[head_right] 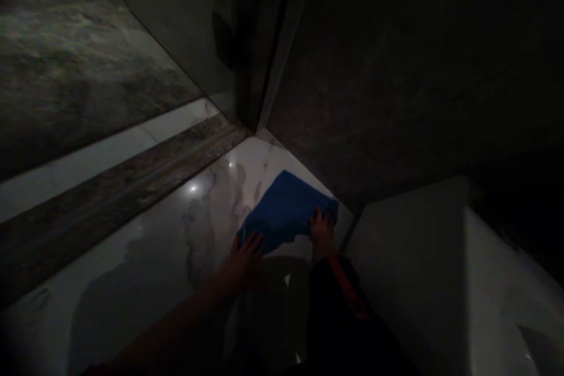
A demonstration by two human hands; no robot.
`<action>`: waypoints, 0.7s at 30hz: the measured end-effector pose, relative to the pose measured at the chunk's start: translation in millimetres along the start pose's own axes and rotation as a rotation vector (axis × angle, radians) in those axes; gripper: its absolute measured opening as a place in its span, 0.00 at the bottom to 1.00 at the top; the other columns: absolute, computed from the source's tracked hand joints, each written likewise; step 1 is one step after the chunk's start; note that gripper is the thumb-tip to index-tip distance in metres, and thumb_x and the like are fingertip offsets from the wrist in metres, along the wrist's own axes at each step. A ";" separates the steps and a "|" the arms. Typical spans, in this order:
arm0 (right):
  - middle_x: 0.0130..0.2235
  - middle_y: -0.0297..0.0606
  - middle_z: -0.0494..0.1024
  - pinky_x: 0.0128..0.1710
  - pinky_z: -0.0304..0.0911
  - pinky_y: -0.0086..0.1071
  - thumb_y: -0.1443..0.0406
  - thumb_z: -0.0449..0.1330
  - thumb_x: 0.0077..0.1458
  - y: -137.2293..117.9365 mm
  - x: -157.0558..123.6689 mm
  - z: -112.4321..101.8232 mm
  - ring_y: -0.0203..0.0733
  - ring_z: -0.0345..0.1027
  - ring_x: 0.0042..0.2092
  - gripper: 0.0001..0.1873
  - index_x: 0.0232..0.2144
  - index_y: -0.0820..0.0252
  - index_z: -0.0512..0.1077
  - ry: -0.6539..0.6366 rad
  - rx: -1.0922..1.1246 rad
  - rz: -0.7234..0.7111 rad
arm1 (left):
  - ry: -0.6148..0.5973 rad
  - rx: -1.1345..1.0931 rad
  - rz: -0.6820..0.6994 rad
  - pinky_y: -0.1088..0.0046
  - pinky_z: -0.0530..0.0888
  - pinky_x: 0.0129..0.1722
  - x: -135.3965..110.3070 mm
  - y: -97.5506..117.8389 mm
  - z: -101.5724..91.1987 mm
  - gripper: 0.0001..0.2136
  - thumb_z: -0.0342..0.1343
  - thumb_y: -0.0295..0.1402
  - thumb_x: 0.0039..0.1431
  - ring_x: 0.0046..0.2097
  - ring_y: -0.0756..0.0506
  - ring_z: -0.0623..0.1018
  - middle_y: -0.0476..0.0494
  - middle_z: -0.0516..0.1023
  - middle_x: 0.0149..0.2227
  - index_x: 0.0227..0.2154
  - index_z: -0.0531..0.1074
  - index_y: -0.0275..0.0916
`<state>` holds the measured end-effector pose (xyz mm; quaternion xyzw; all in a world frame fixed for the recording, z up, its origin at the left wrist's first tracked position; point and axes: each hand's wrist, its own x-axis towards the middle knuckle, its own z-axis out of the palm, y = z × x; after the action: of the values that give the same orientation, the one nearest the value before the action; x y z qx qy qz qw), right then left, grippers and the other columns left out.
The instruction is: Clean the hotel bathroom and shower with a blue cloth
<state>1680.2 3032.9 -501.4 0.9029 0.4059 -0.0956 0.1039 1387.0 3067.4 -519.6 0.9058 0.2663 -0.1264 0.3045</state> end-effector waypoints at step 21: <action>0.76 0.45 0.40 0.72 0.39 0.53 0.45 0.44 0.71 -81.6 125.3 -22.8 0.55 0.33 0.76 0.37 0.75 0.47 0.43 0.044 0.095 -0.262 | 0.159 0.164 -0.201 0.42 0.49 0.72 44.0 -33.5 -57.2 0.36 0.58 0.47 0.65 0.73 0.25 0.54 0.19 0.50 0.72 0.68 0.63 0.27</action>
<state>1702.5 3181.3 -520.7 0.8478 0.5177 -0.1078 0.0388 1408.5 3143.2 -508.3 0.9036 0.3676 -0.1054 0.1930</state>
